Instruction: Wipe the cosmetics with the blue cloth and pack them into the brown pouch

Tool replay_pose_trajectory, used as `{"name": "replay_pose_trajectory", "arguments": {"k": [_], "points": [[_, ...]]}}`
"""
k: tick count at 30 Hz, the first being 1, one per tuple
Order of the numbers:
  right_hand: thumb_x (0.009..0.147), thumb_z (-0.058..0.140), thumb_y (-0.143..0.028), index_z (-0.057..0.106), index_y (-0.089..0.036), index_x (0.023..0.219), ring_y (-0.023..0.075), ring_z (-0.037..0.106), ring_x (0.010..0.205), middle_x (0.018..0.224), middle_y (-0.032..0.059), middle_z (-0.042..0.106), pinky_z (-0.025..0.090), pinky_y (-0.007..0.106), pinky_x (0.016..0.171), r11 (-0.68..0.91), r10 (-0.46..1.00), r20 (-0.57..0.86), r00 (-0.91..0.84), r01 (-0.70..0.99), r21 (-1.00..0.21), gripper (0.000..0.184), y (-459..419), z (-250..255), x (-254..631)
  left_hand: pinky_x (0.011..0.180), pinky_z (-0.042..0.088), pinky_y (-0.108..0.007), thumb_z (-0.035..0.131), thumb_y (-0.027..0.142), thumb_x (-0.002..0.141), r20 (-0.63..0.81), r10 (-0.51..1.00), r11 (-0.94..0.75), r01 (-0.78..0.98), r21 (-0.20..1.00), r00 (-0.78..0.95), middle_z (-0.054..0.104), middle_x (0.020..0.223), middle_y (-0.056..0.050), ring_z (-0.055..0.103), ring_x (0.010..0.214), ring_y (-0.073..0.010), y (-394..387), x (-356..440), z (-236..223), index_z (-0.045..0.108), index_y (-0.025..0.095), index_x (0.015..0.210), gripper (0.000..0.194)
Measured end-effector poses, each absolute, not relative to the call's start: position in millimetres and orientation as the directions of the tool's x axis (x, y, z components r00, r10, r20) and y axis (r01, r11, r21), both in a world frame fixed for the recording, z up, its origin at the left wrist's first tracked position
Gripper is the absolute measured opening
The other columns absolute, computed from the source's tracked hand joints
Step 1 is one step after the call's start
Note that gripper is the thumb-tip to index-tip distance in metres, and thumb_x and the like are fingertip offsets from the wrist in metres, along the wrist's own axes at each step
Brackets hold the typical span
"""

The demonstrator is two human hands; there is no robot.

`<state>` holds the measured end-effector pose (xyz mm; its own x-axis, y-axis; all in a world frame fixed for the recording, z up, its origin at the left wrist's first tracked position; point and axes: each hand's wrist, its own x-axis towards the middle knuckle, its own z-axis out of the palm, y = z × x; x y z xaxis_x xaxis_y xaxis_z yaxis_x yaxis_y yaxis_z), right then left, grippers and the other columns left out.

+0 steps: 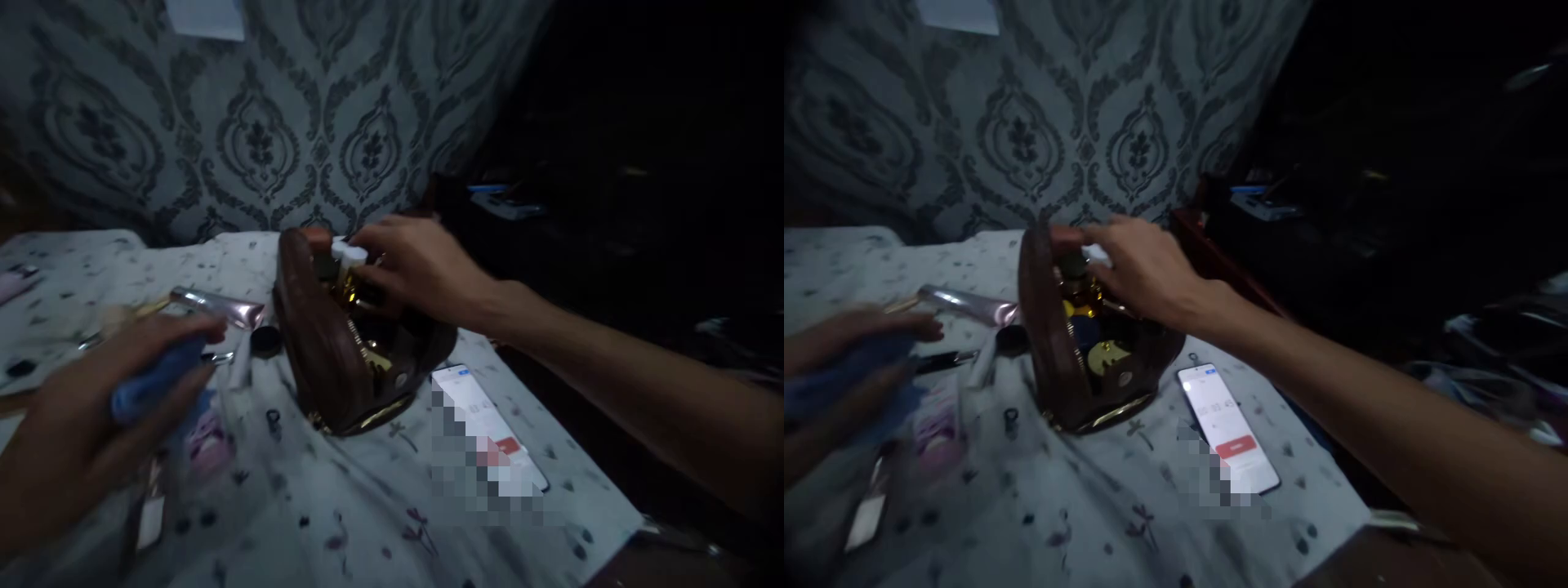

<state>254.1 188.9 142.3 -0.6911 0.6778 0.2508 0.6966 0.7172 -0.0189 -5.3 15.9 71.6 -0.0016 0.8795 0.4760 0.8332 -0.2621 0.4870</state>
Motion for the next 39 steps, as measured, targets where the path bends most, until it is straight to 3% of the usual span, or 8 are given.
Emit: {"name": "replay_pose_trajectory", "arguments": {"k": [3,7,10,13,20,25,30,39], "points": [[0.095,0.061,-0.025,0.072,-0.018,0.103,0.0174,0.062,0.075,0.086,0.0063,0.067,0.043,0.031,0.067,0.772,0.573,0.492,-0.656,0.634,-0.054,0.016,154.7,143.8,257.5,0.080,0.060,-0.039,0.050,0.063,0.091,0.284,0.903,0.034,0.713,0.701,-0.322,0.073,0.106,0.001,0.071,0.094,-0.0255,9.0,-22.2,84.9,0.062,0.026,0.120,0.049],[0.099,0.053,-0.026,0.069,-0.031,0.099,0.0148,0.059,0.064,0.077,0.0023,0.064,0.043,0.029,0.056,0.916,0.370,0.589,-0.718,0.388,-0.102,0.017,101.9,128.5,258.7,0.078,0.060,-0.034,0.048,0.066,0.092,0.133,0.861,0.131,0.467,0.875,-0.491,0.072,0.097,-0.002,0.070,0.092,-0.0221,-2.9,-44.2,84.3,0.063,0.018,0.115,0.055],[0.100,0.050,-0.019,0.067,-0.025,0.104,0.0114,0.055,0.056,0.074,0.0022,0.063,0.040,0.027,0.050,0.951,0.303,0.504,-0.809,0.221,-0.218,0.019,66.3,102.1,249.8,0.078,0.058,-0.031,0.048,0.064,0.093,0.014,0.900,0.198,0.437,0.878,-0.437,0.072,0.097,-0.001,0.070,0.089,-0.0205,-16.1,-59.0,73.3,0.065,0.018,0.112,0.052],[0.101,0.045,-0.018,0.068,-0.021,0.102,0.0142,0.061,0.065,0.080,0.0050,0.065,0.044,0.027,0.056,0.905,0.346,0.405,-0.846,0.186,-0.383,0.023,40.5,71.3,232.4,0.078,0.057,-0.034,0.049,0.063,0.092,-0.044,0.973,0.181,0.632,0.754,-0.226,0.072,0.103,-0.003,0.069,0.092,-0.0244,-30.9,-64.7,55.5,0.068,0.022,0.112,0.050],[0.092,0.061,-0.019,0.069,-0.017,0.101,0.0147,0.062,0.070,0.086,0.0040,0.067,0.048,0.026,0.065,0.594,0.517,0.125,-0.847,0.250,-0.764,0.013,2.1,23.1,180.6,0.077,0.050,-0.034,0.054,0.050,0.091,-0.002,1.000,-0.019,0.924,0.382,0.022,0.063,0.112,-0.006,0.062,0.097,-0.0258,-55.2,-51.0,12.0,0.057,0.026,0.124,0.041],[0.090,0.064,-0.027,0.065,-0.017,0.110,0.0150,0.060,0.071,0.081,0.0011,0.064,0.047,0.026,0.064,0.334,0.618,-0.060,-0.784,0.331,-0.883,0.023,-14.1,8.1,157.4,0.074,0.046,-0.033,0.053,0.042,0.090,-0.036,0.998,-0.023,0.885,0.465,0.045,0.057,0.091,-0.004,0.060,0.086,-0.0228,-54.4,-50.2,9.6,0.059,0.021,0.091,0.022],[0.080,0.075,-0.034,0.064,-0.020,0.114,0.0134,0.059,0.069,0.086,0.0002,0.065,0.046,0.025,0.062,0.223,0.667,-0.099,-0.739,0.324,-0.919,0.037,-18.9,-2.2,152.6,0.071,0.044,-0.031,0.053,0.043,0.087,0.048,0.999,-0.020,0.798,0.602,-0.011,0.057,0.078,-0.001,0.056,0.076,-0.0198,-51.3,-46.3,20.9,0.056,0.021,0.077,0.025],[0.072,0.077,-0.033,0.060,-0.023,0.112,0.0130,0.059,0.071,0.086,-0.0004,0.062,0.047,0.022,0.053,-0.267,0.684,-0.119,-0.720,-0.095,-0.959,0.044,-22.0,-14.6,157.7,0.071,0.044,-0.029,0.053,0.051,0.092,0.182,0.977,-0.032,0.758,0.651,-0.115,0.062,0.079,0.000,0.058,0.077,-0.0190,-43.0,-20.5,45.0,0.059,0.021,0.080,0.033]]}}
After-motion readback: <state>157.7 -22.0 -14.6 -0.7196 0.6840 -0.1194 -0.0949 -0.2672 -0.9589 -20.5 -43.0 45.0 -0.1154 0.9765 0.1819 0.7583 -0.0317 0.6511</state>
